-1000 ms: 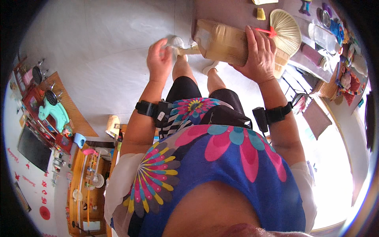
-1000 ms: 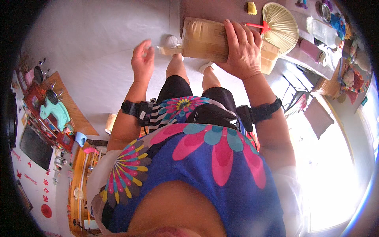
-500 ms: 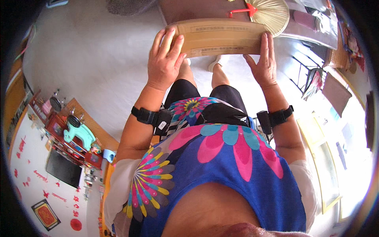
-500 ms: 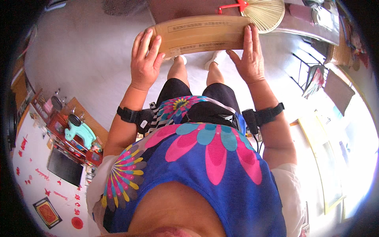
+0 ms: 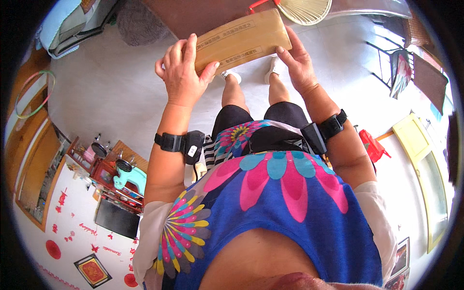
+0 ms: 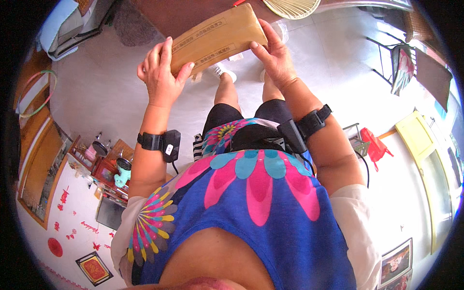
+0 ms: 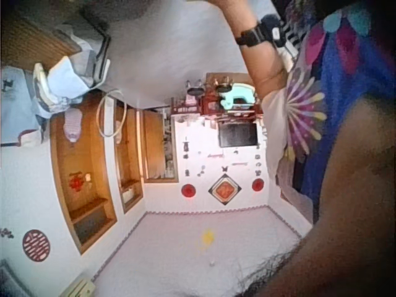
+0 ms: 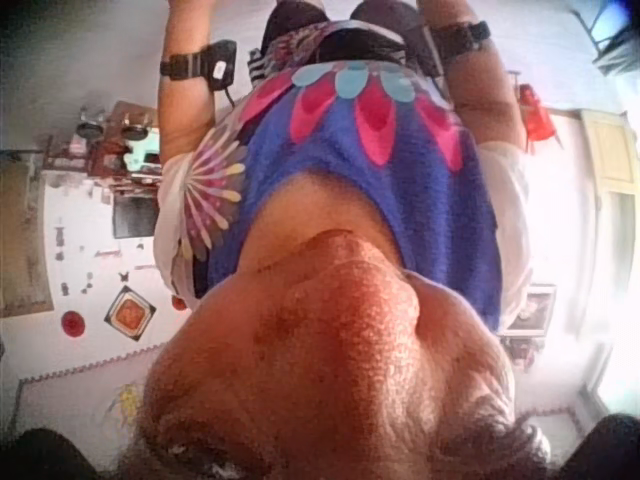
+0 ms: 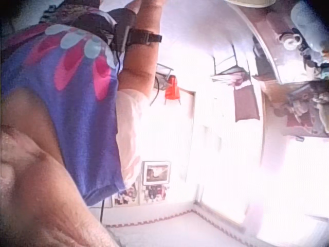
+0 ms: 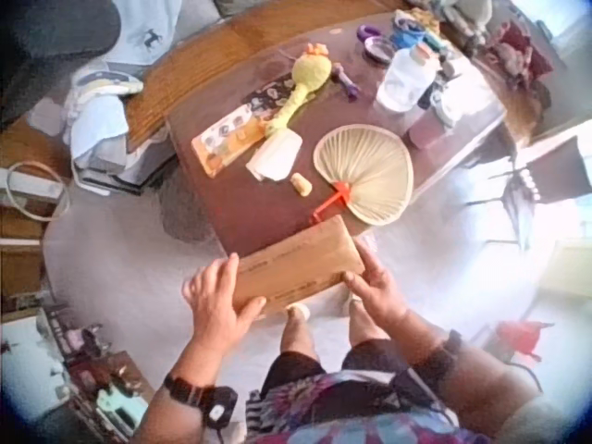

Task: The person opens a cardboard box and removes two white spray bottles. They unscrew the caps, insert the spray nozzles, and reassemble the bottles. The person tests the spray mechanism on both bottles and places them on the table.

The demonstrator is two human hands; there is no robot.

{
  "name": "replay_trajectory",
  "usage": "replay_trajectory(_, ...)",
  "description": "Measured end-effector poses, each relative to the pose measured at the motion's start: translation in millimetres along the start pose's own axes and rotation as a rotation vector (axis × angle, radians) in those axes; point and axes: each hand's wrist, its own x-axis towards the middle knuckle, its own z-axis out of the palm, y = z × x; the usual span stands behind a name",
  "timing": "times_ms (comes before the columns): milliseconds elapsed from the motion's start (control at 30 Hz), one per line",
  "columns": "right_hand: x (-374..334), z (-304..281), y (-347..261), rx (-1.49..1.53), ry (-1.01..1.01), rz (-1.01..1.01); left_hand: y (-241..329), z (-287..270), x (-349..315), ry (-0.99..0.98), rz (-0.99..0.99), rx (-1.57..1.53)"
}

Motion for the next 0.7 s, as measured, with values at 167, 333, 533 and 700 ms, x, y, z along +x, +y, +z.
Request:
replay_trajectory(167,-3.6,-1.5,-2.1,0.006,-0.024,-0.033,16.6,5.8,30.1,-0.002,0.046,-0.001)
replay_trajectory(333,-0.6,-11.0,7.1,0.052,-0.07,0.049,37.2,11.2,48.9,-0.012,0.115,-0.016)
replay_trajectory(533,-0.8,-20.5,26.6,-0.089,-0.126,0.027,38.0,4.7,47.6,-0.139,0.179,0.048)
replay_trajectory(700,0.4,-39.4,38.0,-0.059,-0.15,0.127,39.2,6.7,48.2,-0.153,0.178,0.074)
